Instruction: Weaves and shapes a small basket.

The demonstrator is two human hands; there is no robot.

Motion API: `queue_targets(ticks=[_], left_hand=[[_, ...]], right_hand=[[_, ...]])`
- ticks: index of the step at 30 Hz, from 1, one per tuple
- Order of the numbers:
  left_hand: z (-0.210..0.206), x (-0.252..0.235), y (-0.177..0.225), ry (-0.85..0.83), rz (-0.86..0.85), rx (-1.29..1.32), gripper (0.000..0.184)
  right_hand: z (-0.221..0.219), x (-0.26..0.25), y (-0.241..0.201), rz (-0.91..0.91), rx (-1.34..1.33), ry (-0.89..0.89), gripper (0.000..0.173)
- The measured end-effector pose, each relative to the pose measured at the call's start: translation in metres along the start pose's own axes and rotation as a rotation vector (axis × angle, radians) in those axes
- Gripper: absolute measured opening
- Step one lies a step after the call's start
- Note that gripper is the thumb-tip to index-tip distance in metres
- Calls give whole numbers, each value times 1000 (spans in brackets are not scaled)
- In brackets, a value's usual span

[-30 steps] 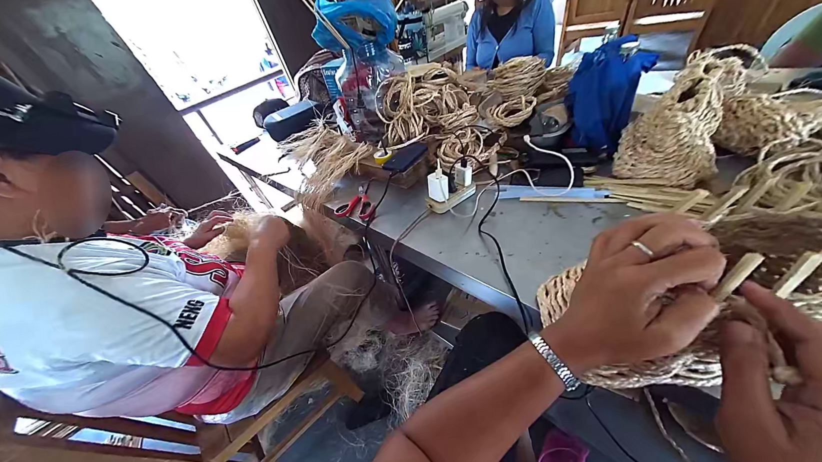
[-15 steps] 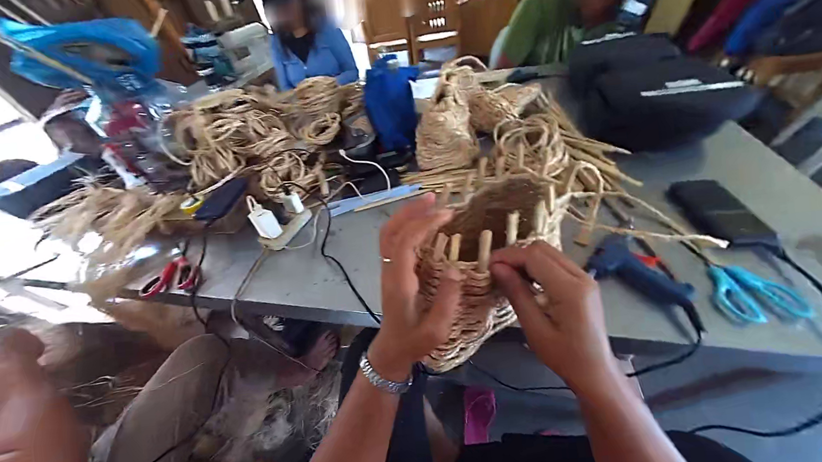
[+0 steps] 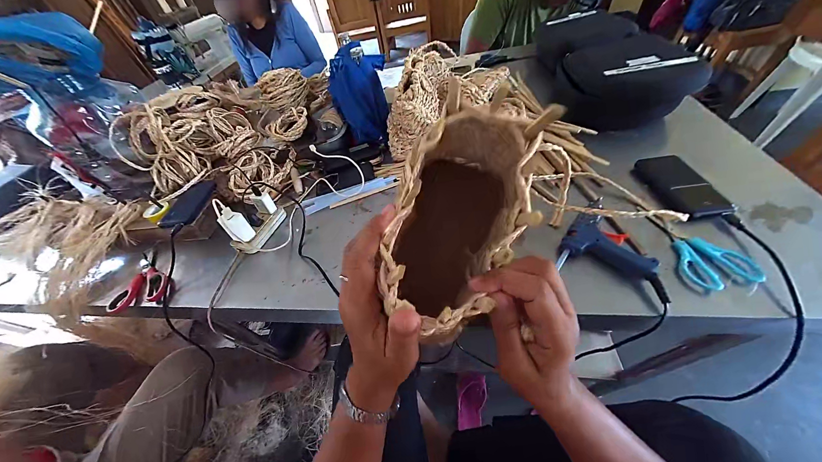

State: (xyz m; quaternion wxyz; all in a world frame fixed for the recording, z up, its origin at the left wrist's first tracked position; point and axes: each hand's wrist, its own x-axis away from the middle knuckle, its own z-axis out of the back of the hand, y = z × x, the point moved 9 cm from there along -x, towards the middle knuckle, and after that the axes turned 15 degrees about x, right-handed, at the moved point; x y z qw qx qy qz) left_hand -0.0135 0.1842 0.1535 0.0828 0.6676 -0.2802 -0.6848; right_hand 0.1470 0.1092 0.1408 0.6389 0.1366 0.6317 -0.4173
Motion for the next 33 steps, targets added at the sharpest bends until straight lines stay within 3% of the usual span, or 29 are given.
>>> queue_targets(ticks=[4,9,17,22,25,30,33], left_hand=[[4,-28,12,-197,-249,-136,94],[11,-14,-5,-247,-136,-410,112],[10,0,-11,-202,-128,-628,100],[21,-20,-32,-239,16,-570,96],[23,-29,-47,-222,138,-405,92],[1,1,-83,-105,427,-11,83],[-3,8,-86,-82,439,27,78]], right_hand=[[-7,13,7,44,-46,82,18],[-28,33,40,6,-9,55,19],[-33,32,41,-12,-7,33,21],[-34,12,30,-72,34,-79,17],[-30,-1,22,-108,84,-145,22],[-11,-7,20,-153,164,-120,24],[-6,-6,23,-153,145,-106,22]])
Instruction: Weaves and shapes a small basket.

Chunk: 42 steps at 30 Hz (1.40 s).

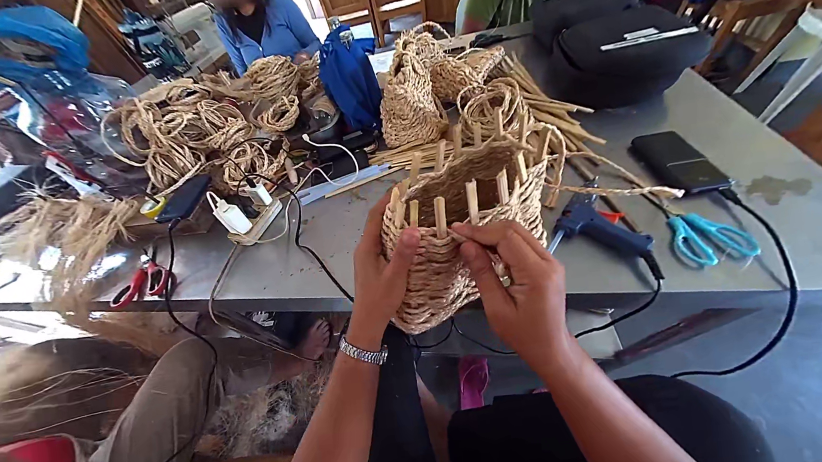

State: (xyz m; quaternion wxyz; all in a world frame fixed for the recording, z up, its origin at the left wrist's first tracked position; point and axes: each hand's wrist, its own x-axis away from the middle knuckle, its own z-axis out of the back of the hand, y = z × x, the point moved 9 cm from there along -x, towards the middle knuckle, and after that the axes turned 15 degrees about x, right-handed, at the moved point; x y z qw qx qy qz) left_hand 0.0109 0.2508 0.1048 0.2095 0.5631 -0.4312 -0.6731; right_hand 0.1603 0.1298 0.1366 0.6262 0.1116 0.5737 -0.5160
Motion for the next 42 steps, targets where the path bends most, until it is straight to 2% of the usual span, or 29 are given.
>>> queue_targets(ticks=[3,6,10,13,15,18,21,26,30,35,39,42], left_hand=[[-2,-1,23,-16,-147,-80,72],[-6,5,66,-36,-390,-203,38],[-16,6,89,-121,-461,-426,27],[-23,5,84,-169,-430,-545,24],[-28,6,77,-187,-411,-510,24],[-30,15,63,-112,-501,-360,25],[-27,25,51,-17,-605,-284,24],[-31,18,47,-45,-548,-297,31],[-30,7,57,12,-448,-328,24],[-28,7,54,35,-362,-333,25],[-16,-16,45,-13,-322,-349,30],[-7,-34,34,-46,-314,-335,31]], right_hand=[[2,0,6,-21,-50,39,18],[2,0,10,-17,-110,52,15],[4,-2,10,-10,-114,41,13],[3,-3,12,-23,-114,31,12],[1,-2,12,-25,-106,36,11],[1,2,7,7,-54,61,9],[-1,9,-2,72,4,160,9],[-7,15,1,83,2,216,11],[-11,17,-1,73,-8,147,17],[-17,19,-4,59,-6,99,25],[-34,20,-4,70,18,-58,41],[-44,22,-1,96,31,-92,38]])
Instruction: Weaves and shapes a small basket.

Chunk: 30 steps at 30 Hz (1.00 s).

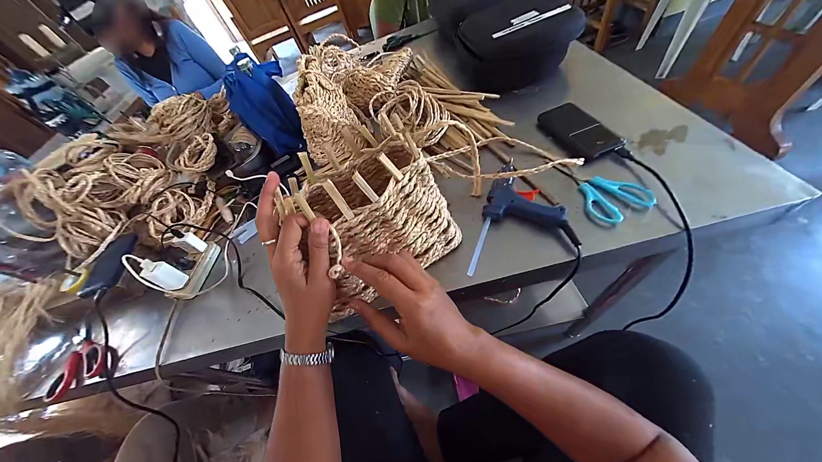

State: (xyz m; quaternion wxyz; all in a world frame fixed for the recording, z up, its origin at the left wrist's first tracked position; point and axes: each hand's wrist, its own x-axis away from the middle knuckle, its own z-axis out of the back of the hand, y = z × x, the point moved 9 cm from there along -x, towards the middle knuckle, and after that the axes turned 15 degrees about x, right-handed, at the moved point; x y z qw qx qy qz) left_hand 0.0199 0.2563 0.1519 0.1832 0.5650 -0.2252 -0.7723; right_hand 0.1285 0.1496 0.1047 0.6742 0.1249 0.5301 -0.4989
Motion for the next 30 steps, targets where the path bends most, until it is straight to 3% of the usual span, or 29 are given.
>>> queue_targets(ticks=[6,13,20,26,30], left_hand=[[0,-3,-4,19,-13,38,31],[-5,7,0,143,-1,40,28],[-10,15,5,220,6,2,28],[-10,16,5,222,1,23,26],[-17,23,20,249,31,-22,25]], right_hand=[[1,-2,18,-58,-36,63,22],[-23,13,28,-3,98,83,21],[-19,16,35,-68,20,141,24],[-3,-1,23,-58,-107,171,40],[8,-9,14,-13,-120,191,33]])
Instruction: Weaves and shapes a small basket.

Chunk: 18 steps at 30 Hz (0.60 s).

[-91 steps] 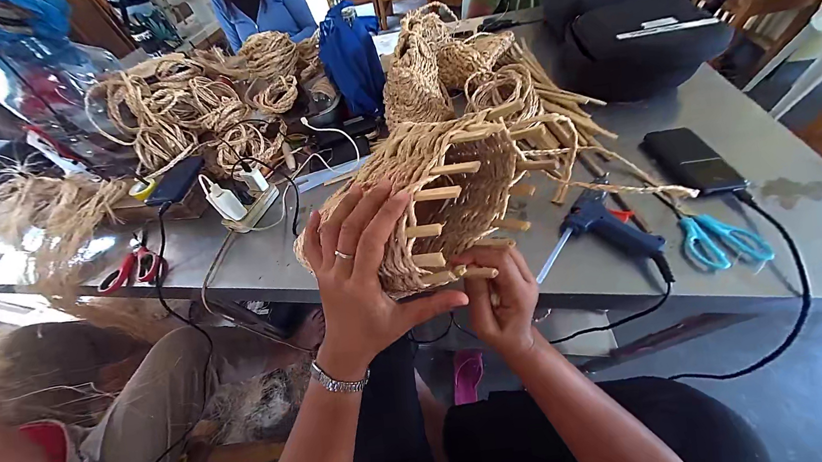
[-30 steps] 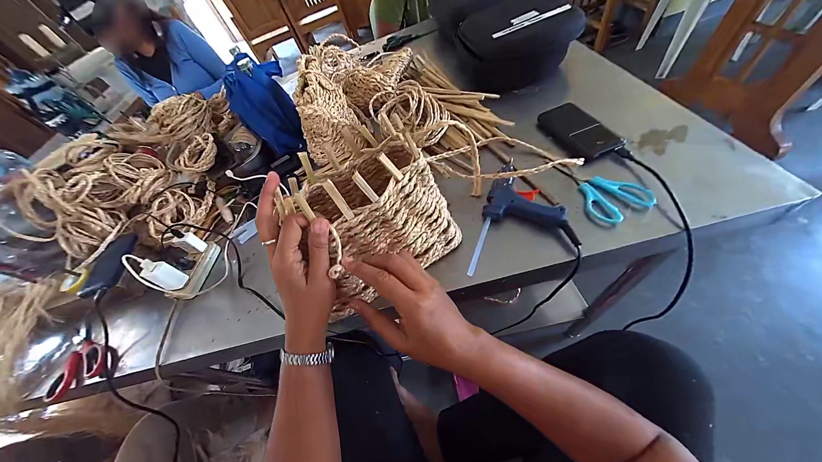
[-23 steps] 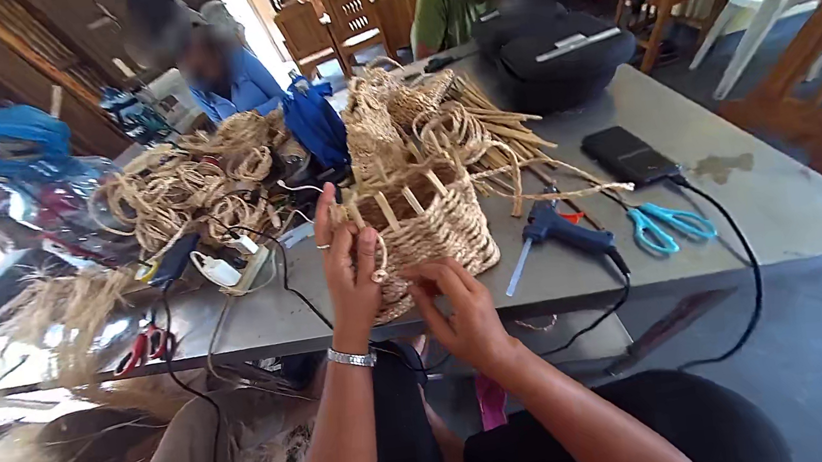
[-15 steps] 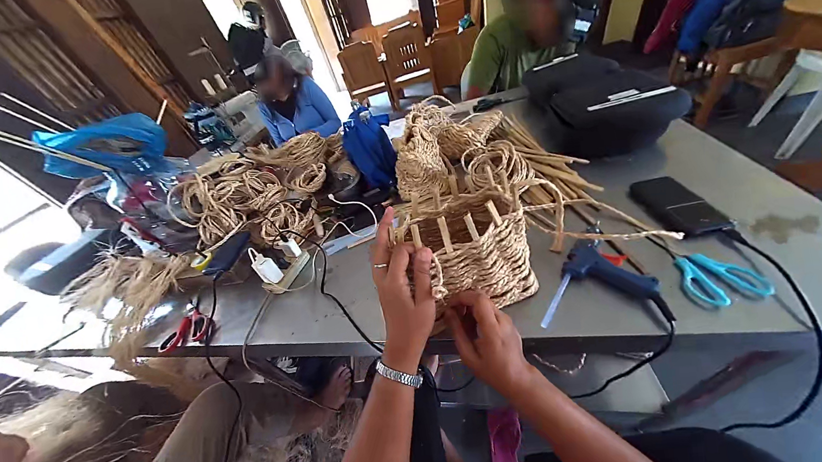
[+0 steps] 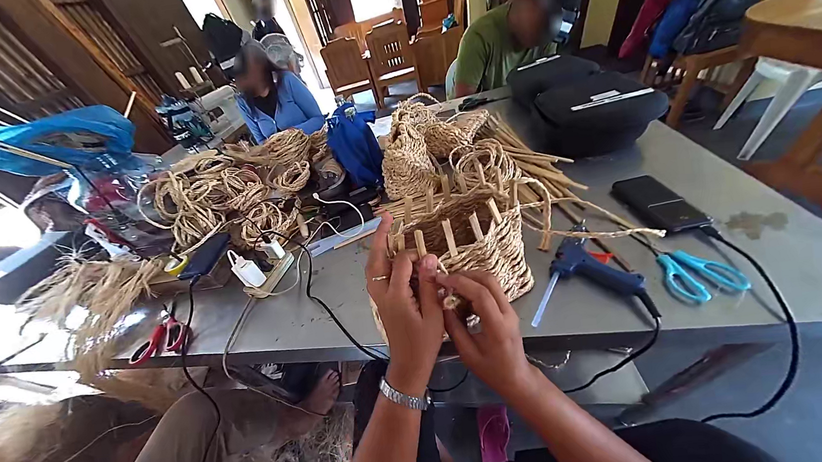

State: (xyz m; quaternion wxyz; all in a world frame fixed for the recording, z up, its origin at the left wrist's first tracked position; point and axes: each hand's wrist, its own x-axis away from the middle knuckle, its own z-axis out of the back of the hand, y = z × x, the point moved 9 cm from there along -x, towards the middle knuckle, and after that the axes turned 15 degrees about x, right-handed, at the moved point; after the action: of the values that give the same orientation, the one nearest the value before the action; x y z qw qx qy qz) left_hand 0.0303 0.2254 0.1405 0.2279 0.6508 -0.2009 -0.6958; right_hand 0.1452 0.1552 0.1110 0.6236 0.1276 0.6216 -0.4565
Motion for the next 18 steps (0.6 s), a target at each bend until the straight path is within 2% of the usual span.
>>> queue_targets(ticks=[4,8,13,18], left_hand=[[-3,7,8,33,-10,-39,25],[-2,6,9,16,-43,-38,26],[2,2,10,-89,-40,-50,35],[10,-6,11,-182,-80,-69,28]], right_hand=[[12,-3,0,-10,-8,18,21],[22,-12,1,-11,24,17,18],[25,-14,3,8,42,12,17],[24,-14,3,17,53,5,17]])
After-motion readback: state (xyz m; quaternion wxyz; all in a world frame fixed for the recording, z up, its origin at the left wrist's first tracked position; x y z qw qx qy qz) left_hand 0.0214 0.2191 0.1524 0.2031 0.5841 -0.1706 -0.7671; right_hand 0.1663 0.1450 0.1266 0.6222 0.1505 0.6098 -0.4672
